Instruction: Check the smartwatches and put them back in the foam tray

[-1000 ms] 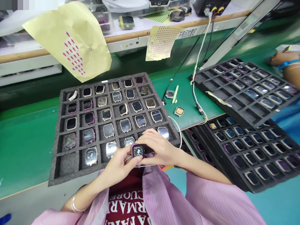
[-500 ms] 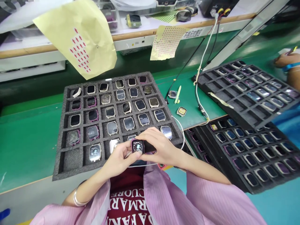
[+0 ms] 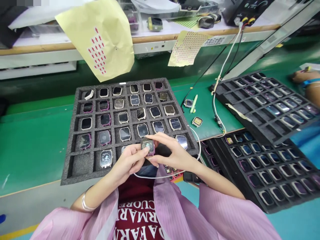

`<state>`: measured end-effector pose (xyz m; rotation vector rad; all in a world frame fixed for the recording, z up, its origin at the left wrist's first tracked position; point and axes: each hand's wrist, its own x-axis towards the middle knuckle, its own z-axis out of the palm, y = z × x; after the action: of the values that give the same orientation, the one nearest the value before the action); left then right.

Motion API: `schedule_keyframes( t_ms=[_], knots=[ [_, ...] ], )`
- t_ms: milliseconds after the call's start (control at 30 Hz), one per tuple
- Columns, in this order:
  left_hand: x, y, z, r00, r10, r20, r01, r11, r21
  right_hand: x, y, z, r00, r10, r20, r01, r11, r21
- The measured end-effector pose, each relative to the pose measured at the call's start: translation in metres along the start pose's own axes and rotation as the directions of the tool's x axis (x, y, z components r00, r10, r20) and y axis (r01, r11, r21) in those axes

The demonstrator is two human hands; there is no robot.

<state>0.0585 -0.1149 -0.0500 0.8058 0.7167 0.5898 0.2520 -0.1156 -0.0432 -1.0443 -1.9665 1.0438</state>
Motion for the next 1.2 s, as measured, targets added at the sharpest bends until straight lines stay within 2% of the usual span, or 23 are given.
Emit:
schedule_keyframes(
  t_ms=[200,467,667,833,1000,1200],
  knots=[
    [0.003,0.005,-0.003,0.999,-0.031,0.029,0.032,0.999,-0.035,0.001,-0.001,0.003,0.999,0.054,0.002,-0.054,0.994,0.1],
    [0.002,0.009,-0.001,0.999,-0.041,0.035,0.043,0.997,-0.056,0.002,-0.003,0.006,0.994,0.107,-0.022,-0.103,0.985,0.142],
    [0.003,0.006,-0.003,0.998,-0.05,0.041,0.051,0.998,-0.031,0.002,-0.001,0.003,0.995,0.092,0.034,-0.097,0.974,0.204],
    [0.002,-0.001,-0.004,1.0,-0.017,0.013,0.017,1.0,-0.017,0.003,-0.001,0.003,1.0,0.024,0.003,-0.024,0.997,0.073],
    [0.001,-0.007,-0.002,0.998,0.027,-0.064,-0.018,0.99,0.142,-0.002,0.002,0.005,0.996,-0.091,-0.024,0.088,0.993,-0.08],
    [-0.001,-0.015,0.002,0.991,0.125,-0.04,-0.11,0.956,0.273,-0.008,0.002,0.007,0.984,-0.141,-0.108,0.13,0.986,-0.1]
  ],
)
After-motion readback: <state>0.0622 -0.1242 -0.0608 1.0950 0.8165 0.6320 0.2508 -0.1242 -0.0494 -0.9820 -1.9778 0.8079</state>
